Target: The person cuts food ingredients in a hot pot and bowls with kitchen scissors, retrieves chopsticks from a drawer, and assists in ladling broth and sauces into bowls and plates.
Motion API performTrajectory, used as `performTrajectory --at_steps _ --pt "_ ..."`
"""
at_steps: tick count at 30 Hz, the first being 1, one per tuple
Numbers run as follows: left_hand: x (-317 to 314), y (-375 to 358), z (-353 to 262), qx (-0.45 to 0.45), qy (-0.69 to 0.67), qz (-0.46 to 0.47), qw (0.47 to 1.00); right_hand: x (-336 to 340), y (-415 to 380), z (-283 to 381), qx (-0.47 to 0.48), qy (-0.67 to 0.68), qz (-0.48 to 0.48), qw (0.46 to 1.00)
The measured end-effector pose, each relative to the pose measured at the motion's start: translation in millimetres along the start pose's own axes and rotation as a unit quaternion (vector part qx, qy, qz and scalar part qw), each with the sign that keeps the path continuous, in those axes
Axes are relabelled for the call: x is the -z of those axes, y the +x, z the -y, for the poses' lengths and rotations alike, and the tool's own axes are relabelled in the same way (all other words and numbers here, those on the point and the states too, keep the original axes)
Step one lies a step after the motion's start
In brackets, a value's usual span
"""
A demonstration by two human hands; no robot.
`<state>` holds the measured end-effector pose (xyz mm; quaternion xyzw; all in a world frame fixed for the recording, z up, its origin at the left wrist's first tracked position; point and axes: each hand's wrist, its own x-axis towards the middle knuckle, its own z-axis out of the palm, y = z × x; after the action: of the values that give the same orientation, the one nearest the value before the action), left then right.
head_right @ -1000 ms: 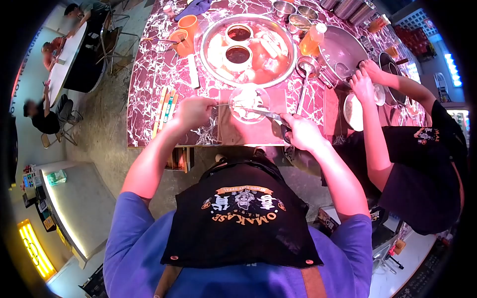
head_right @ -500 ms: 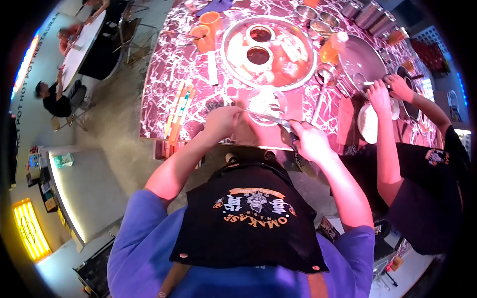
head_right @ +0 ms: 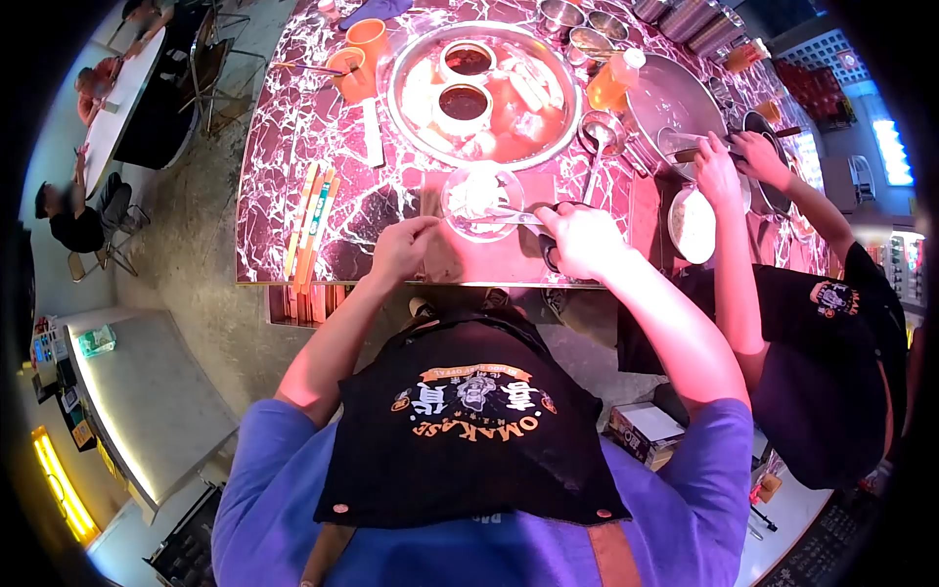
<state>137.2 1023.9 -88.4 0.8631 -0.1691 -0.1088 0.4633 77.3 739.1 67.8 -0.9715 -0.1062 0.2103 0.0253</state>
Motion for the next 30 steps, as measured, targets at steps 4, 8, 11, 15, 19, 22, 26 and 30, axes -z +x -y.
performTrajectory --at_steps 4,8,11,15,19,22,26,30 --pt "-4 0 2 0.05 -0.031 0.025 0.998 -4 9 0 -0.011 0.02 0.014 1.0" --pt "-13 -4 2 0.065 -0.078 0.016 0.995 -22 10 -16 -0.015 0.082 0.023 0.996" --pt "-15 -2 2 0.063 -0.095 0.001 0.994 -16 2 -13 -0.03 0.105 0.05 0.993" --pt "2 -1 -2 0.049 -0.124 -0.004 0.991 -2 -28 -7 -0.068 0.093 0.022 0.993" --pt "20 -1 10 0.092 -0.103 0.068 0.988 -71 -52 -42 -0.059 0.516 0.025 0.854" --pt "38 -10 5 0.097 -0.061 0.12 0.986 -88 -62 -28 -0.166 0.795 0.103 0.575" --pt "49 -22 0 0.061 -0.022 0.125 0.99 -103 -64 -16 -0.195 0.865 0.121 0.446" --pt "44 -19 2 0.066 -0.066 0.101 0.99 -103 -64 -16 -0.197 0.895 0.138 0.374"
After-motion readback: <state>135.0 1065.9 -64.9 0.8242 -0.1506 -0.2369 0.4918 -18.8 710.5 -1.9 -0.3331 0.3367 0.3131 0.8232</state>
